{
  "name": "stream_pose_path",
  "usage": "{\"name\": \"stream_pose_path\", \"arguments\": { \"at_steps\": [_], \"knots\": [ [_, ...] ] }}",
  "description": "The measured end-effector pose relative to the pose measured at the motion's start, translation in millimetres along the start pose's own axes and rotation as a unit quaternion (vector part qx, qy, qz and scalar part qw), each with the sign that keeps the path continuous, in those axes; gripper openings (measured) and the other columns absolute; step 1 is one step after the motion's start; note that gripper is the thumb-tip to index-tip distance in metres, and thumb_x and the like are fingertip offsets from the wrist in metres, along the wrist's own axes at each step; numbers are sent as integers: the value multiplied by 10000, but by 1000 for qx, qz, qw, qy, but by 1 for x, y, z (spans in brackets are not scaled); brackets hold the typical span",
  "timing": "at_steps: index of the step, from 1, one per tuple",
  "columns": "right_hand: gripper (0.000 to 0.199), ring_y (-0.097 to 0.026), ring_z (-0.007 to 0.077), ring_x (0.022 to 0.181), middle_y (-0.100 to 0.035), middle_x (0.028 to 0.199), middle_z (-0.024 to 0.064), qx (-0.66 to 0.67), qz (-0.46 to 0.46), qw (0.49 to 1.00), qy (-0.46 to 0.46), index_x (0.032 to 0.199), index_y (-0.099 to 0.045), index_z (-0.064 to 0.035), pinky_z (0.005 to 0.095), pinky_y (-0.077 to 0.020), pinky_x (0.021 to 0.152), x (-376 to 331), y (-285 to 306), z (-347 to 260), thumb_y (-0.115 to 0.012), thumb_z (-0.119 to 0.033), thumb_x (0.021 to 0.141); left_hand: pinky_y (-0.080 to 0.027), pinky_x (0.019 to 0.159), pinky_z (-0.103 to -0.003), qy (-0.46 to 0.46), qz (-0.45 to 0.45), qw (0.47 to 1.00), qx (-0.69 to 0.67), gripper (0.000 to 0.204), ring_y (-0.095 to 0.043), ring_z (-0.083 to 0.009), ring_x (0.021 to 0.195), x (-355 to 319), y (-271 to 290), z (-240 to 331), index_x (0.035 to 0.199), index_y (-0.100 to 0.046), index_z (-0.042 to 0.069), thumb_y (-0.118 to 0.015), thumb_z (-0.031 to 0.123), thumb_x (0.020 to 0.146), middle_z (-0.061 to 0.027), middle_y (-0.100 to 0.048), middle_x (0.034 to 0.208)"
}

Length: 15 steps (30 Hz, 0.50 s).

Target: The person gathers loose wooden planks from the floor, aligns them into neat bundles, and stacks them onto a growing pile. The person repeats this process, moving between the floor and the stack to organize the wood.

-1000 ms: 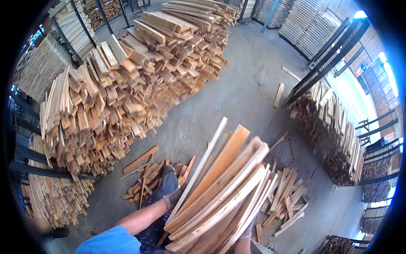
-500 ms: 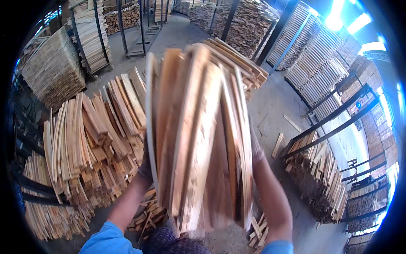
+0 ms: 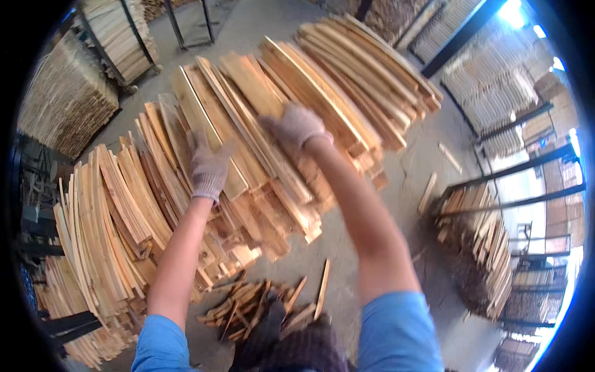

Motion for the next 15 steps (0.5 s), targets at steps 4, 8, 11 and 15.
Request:
{"name": "stream_pose_path", "arguments": {
  "at_steps": [4,8,11,15],
  "knots": [
    [1004,-466,442,1439,-511,1529,279,-14,33,999,8,1523,-491,-24,513,-377,1188,14,0,37,-473,-826,918,-171,1304,-401,7,1,999,48,1043,-155,-392,1602,0,-11,12,1653,-244,51,-765,530,886,-270,-124,1724],
    [967,-500,439,1397,-569,1481,252,-3,-32,999,-22,1417,-584,-16,525,-399,1155,2,14,30,-475,-831,907,-200,1296,-415,-11,8,999,51,997,-188,-406,1591,0,-15,2,1639,-287,54,-752,536,900,-256,-161,1721],
    [952,-492,421,1405,-593,1458,231,19,19,1000,0,1397,-599,-15,521,-400,1151,2,13,32,-504,-821,898,-233,1285,-424,-13,20,997,69,967,-212,-411,1582,5,-12,9,1628,-303,40,-736,530,915,-263,-191,1710],
    [959,-486,444,1393,-554,1464,283,47,64,997,17,1416,-567,19,532,-386,1153,3,17,39,-575,-777,881,-237,1287,-406,24,-10,999,45,929,-213,-386,1586,2,-7,21,1629,-300,42,-743,461,928,-251,-202,1710]
  ]
}}
Point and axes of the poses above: each hand's wrist, its own x-axis towards the middle knuckle, its own y-axis out of the back of the hand, z = x × y, the point moved 7 cm from there along x, towards the middle knuckle
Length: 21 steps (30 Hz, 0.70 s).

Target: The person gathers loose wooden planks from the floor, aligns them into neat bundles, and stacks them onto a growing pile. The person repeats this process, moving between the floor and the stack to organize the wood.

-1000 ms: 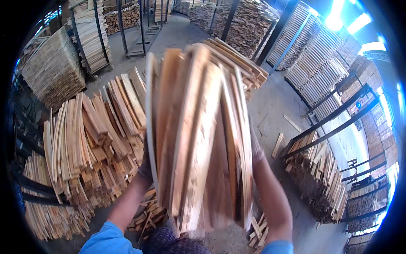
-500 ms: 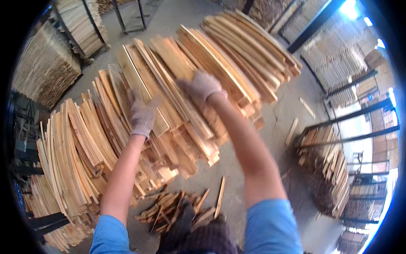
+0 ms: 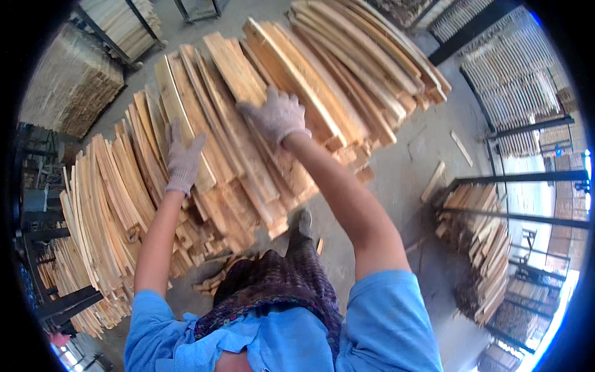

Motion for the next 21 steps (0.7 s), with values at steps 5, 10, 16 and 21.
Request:
{"name": "stream_pose_path", "arguments": {
  "at_steps": [5,10,16,21],
  "knots": [
    [970,-507,471,1346,-571,1413,307,79,-23,997,6,1490,-461,44,550,-400,1130,-7,-5,12,-607,-714,901,-236,1287,-395,2,8,1000,28,952,-205,-356,1595,-1,-15,-35,1643,-266,51,-784,376,913,-223,-180,1725],
    [913,-495,492,1353,-528,1458,330,131,15,990,55,1502,-443,41,558,-406,1129,-3,-1,26,-646,-632,920,-236,1287,-393,15,-1,999,39,992,-199,-352,1597,0,-13,-27,1652,-242,66,-801,380,895,-200,-165,1735],
    [828,-505,527,1334,-474,1479,364,84,30,977,194,1467,-465,17,593,-442,1095,-22,24,18,-778,-464,871,-260,1278,-404,53,-27,998,11,990,-222,-377,1586,-2,-8,-16,1636,-247,15,-794,367,889,-260,-171,1715],
    [844,-439,497,1408,-467,1488,326,-13,-31,960,278,1456,-487,-14,575,-367,1163,-12,35,-2,-798,-478,823,-273,1269,-422,45,-21,998,37,990,-244,-398,1576,-4,2,-4,1624,-262,-16,-799,344,873,-273,-181,1709]
  ]
}}
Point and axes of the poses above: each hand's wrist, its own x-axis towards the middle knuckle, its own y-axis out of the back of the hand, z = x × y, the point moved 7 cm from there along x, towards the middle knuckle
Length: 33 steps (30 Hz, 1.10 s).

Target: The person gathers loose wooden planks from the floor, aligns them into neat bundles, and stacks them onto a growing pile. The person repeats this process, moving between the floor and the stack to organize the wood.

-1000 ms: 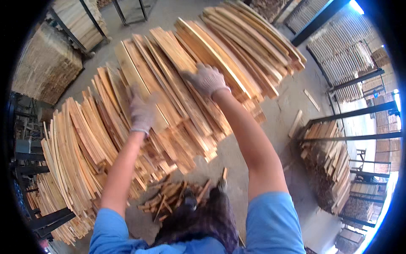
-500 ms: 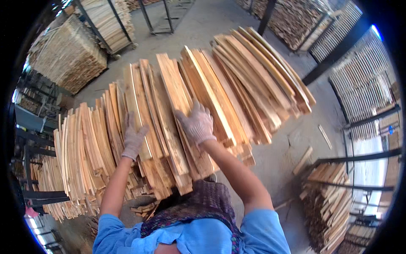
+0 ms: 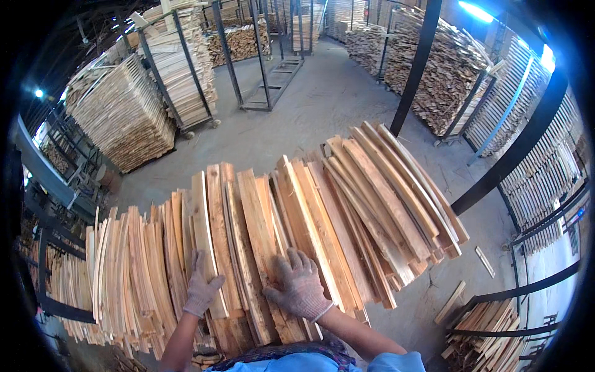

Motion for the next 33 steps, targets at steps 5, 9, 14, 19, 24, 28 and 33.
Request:
{"name": "stream_pose_path", "arguments": {
  "at_steps": [5,9,14,19,24,28,33],
  "knots": [
    [868,-427,453,1448,-481,1514,298,83,-27,996,-35,1485,-469,25,540,-342,1205,26,-17,23,-763,-494,854,-267,1268,-418,7,27,1000,-7,983,-246,-398,1575,29,0,2,1609,-303,-28,-813,344,855,-284,-189,1704],
    [859,-432,442,1452,-485,1514,311,196,-14,979,-52,1477,-468,57,486,-340,1220,30,-27,39,-726,-514,890,-245,1275,-409,-11,31,998,-52,953,-253,-381,1576,51,-14,-3,1612,-304,-27,-795,318,872,-275,-283,1679],
    [921,-383,435,1489,-433,1566,304,195,-69,974,-90,1529,-398,77,484,-321,1241,30,-32,40,-668,-557,919,-192,1297,-398,-30,60,994,-90,846,-243,-350,1580,43,-10,-4,1635,-300,16,-720,128,910,-195,-308,1691],
    [799,-543,442,1285,-586,1333,291,265,59,958,-91,1340,-567,72,510,-450,1110,4,-24,45,-773,-449,770,-284,1256,-420,47,-32,977,-204,746,-330,-347,1517,27,-25,18,1637,-285,21,-646,174,1003,-225,-306,1675],
    [686,-610,418,1209,-680,1213,258,267,54,958,-90,1203,-685,23,490,-494,1043,0,-31,38,-768,-496,763,-351,1230,-437,-4,17,1000,-21,769,-477,-319,1434,13,-5,13,1634,-337,106,-682,368,999,-215,-443,1604],
    [559,-676,424,1075,-730,1112,239,279,71,945,-153,1099,-745,-2,482,-536,975,-33,-25,42,-718,-490,829,-339,1239,-439,-107,38,988,106,778,-493,-307,1430,-4,-19,56,1626,-379,138,-707,433,985,-215,-483,1582],
    [496,-679,427,1048,-716,1061,235,278,265,912,-141,1094,-696,16,522,-538,960,-162,-26,28,-687,-430,876,-329,1243,-437,-242,83,961,108,764,-468,-313,1447,-47,-37,100,1626,-367,114,-692,391,991,-219,-463,1592]
  ]
}}
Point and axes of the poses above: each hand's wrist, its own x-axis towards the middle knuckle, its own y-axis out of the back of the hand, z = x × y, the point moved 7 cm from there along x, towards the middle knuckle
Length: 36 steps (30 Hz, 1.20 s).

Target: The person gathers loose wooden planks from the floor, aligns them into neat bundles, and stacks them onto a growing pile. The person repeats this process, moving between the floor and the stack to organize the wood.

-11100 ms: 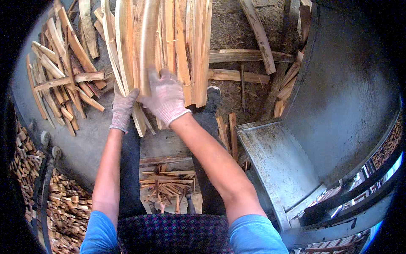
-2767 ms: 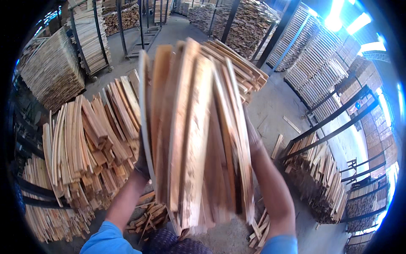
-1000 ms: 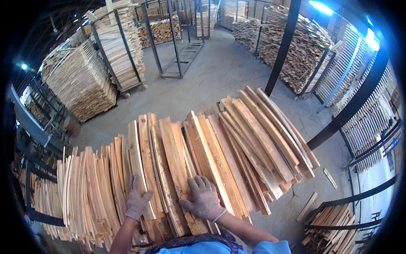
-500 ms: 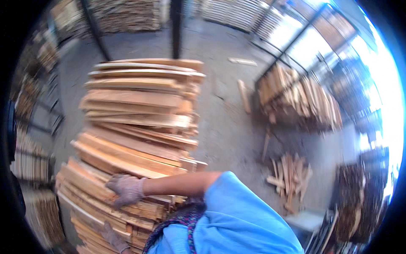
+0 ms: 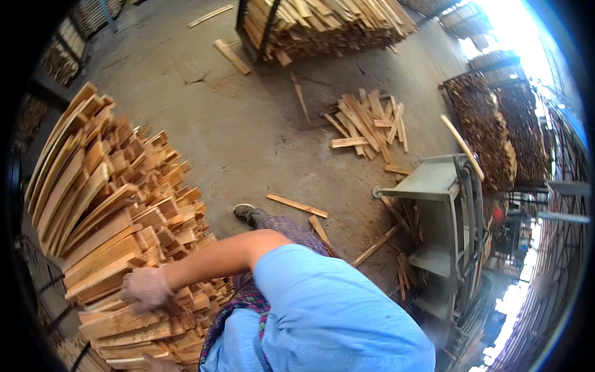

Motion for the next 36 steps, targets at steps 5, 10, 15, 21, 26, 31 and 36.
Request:
{"name": "stream_pose_path", "arguments": {
  "at_steps": [5,10,15,21,26,31,36],
  "knots": [
    [580,-597,419,1269,-651,1333,237,-89,101,989,-60,1359,-624,-43,512,-497,1079,-202,44,60,-745,-317,863,-318,1247,-435,-124,52,990,-44,750,-442,-319,1463,-17,0,71,1625,-356,90,-676,348,998,-223,-443,1602],
    [470,-714,391,1107,-746,1174,201,-82,138,643,-749,1126,-784,-107,488,-551,945,-551,119,163,-596,-496,941,-308,1250,-433,-242,63,959,-136,736,-417,-326,1479,-38,-4,188,1624,-345,66,-661,306,1004,-228,-424,1612],
    [500,-695,342,1198,-710,1296,191,6,187,480,-857,1205,-764,-52,450,-533,1009,-743,163,107,-604,-451,949,-298,1254,-431,-383,-23,886,-259,723,-392,-332,1495,-89,-26,334,1624,-333,41,-645,264,1011,-232,-404,1622],
    [420,-614,374,1273,-670,1345,197,-101,253,637,-721,1266,-691,-33,446,-485,1058,-784,163,139,-493,-314,1025,-286,1259,-428,-484,-308,758,-310,707,-362,-339,1515,-205,-116,470,1623,-320,12,-627,213,1018,-238,-381,1634],
    [409,-617,392,1240,-682,1284,204,23,403,635,-658,1246,-694,-48,459,-488,1039,-755,135,173,-503,-338,1030,-355,1209,-421,-398,-574,694,-172,663,-459,-338,1454,-294,-302,456,1584,-366,-37,-619,213,1024,-236,-473,1573],
    [422,-646,405,1182,-691,1251,217,37,449,579,-680,1240,-691,-45,478,-504,1008,-756,148,109,-511,-360,1024,-445,1124,-407,-370,-720,587,10,528,-581,-375,1322,-348,-434,441,1456,-532,-27,-628,213,995,-266,-582,1449],
    [370,-679,359,1185,-723,1229,205,105,315,468,-819,1139,-708,-47,492,-536,982,-836,75,107,-441,-288,1051,-545,974,-453,-714,-560,343,242,356,-670,-425,1159,-409,-515,510,1214,-685,11,-627,253,958,-261,-682,1273]
  ]
}}
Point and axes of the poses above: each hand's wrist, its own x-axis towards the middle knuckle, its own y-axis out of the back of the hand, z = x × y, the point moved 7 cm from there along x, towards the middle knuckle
